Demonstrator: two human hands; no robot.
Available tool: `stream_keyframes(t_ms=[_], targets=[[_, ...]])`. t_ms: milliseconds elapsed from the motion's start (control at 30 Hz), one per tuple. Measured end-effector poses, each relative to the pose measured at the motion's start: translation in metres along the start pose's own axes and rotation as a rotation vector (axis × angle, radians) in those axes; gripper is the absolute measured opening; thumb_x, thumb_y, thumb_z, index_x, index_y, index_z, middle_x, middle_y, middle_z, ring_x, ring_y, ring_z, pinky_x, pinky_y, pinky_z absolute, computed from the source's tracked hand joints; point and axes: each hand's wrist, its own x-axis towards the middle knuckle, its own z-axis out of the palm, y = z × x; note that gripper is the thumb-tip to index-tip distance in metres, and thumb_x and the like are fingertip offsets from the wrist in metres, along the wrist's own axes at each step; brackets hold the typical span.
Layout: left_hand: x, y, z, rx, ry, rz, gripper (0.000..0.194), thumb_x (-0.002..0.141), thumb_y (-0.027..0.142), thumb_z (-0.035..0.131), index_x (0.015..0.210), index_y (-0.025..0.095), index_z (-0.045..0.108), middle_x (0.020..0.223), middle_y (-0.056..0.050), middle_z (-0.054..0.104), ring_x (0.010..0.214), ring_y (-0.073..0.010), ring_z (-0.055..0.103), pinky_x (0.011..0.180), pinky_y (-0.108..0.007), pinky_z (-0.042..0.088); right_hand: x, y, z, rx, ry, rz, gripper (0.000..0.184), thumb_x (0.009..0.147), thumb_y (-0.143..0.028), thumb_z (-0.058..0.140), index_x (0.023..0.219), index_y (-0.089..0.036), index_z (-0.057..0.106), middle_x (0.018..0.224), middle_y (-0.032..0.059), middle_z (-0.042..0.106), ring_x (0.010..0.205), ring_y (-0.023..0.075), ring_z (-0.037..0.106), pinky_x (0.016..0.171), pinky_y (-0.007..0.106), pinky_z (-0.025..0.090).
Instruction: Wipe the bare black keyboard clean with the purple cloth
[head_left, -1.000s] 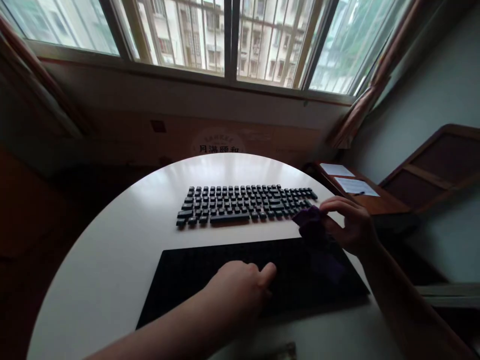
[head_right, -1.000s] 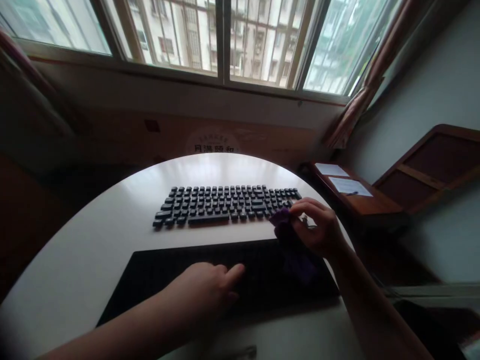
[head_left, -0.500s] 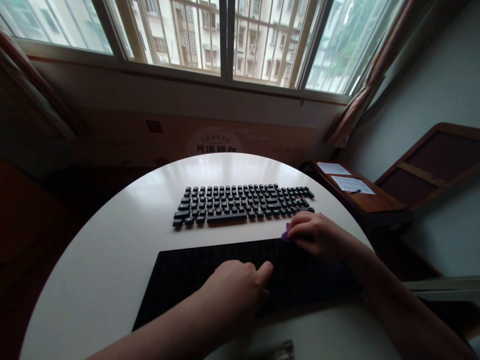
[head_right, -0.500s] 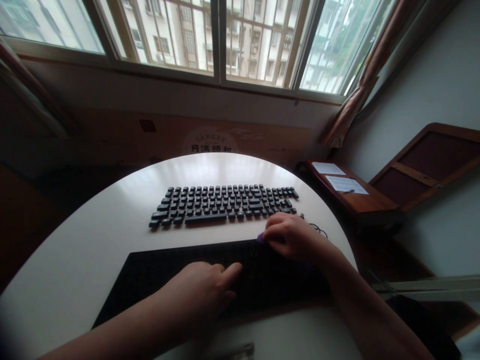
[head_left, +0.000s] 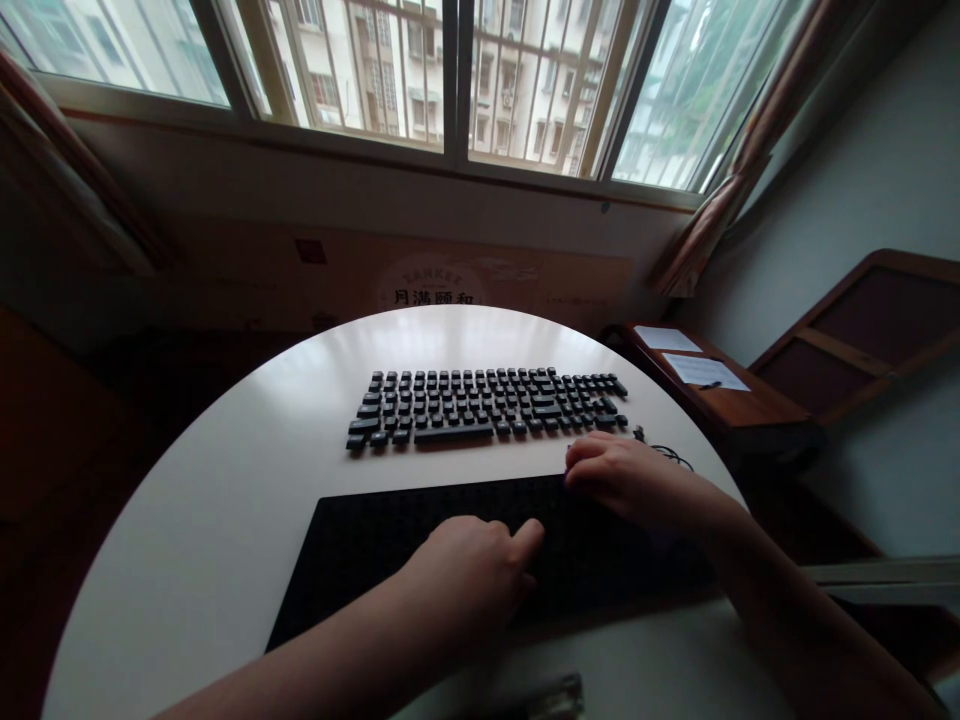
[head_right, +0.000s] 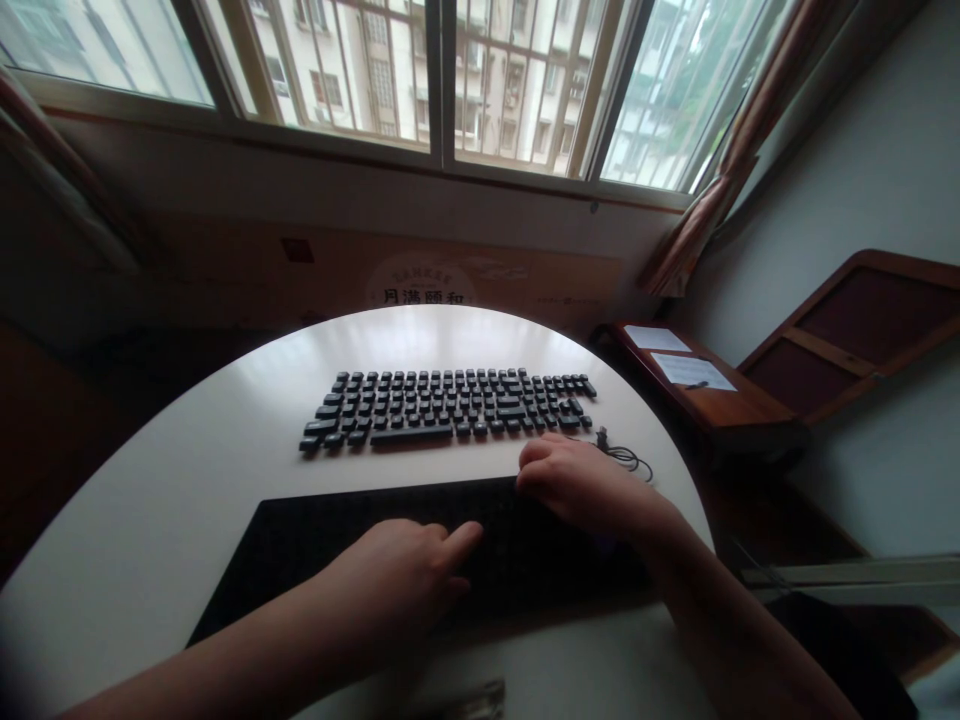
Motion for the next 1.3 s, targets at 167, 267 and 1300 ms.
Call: stream_keyframes(t_ms=[167,267,1300], targets=[[0.001,0.0,0.0,0.002,-0.011,-0.011,0.029,0.093,0.028,0.058,0.122,0.021,0.058,0.087,-0.009,0.075,0.073,-0.0328,0.075,0.061,-0.041,0.058,-0.016,0.027,-0.004,0.207,0.509,0.0,0.009,0.096,-0.018,0.061,0.1,-0.023,0.067,0.102,0.0044,0.066,0.094,0.0182,0.064,0.081,0.03,0.053],[0.001,0.0,0.0,0.005,-0.026,-0.008,0.03,0.093,0.028,0.057,0.123,0.021,0.058,0.087,-0.009,0.075,0.073,-0.0323,0.074,0.06,-0.04,0.058,-0.024,0.04,-0.007,0.148,0.917,0.12,0.003,0.095,-0.021,0.064,0.097,-0.023,0.066,0.092,0.0024,0.065,0.084,0.0177,0.063,0.072,0.029,0.052],[-0.02,0.018,0.018,0.163,-0.086,-0.047,0.07,0.09,0.024,0.056,0.156,0.012,0.038,0.098,-0.019,0.068,0.08,-0.0312,0.065,0.053,-0.035,0.045,-0.023,0.045,-0.014,0.096,1.483,0.315,0.018,0.088,-0.037,0.068,0.093,-0.022,0.06,0.087,0.0038,0.06,0.078,0.0215,0.061,0.068,0.036,0.053]])
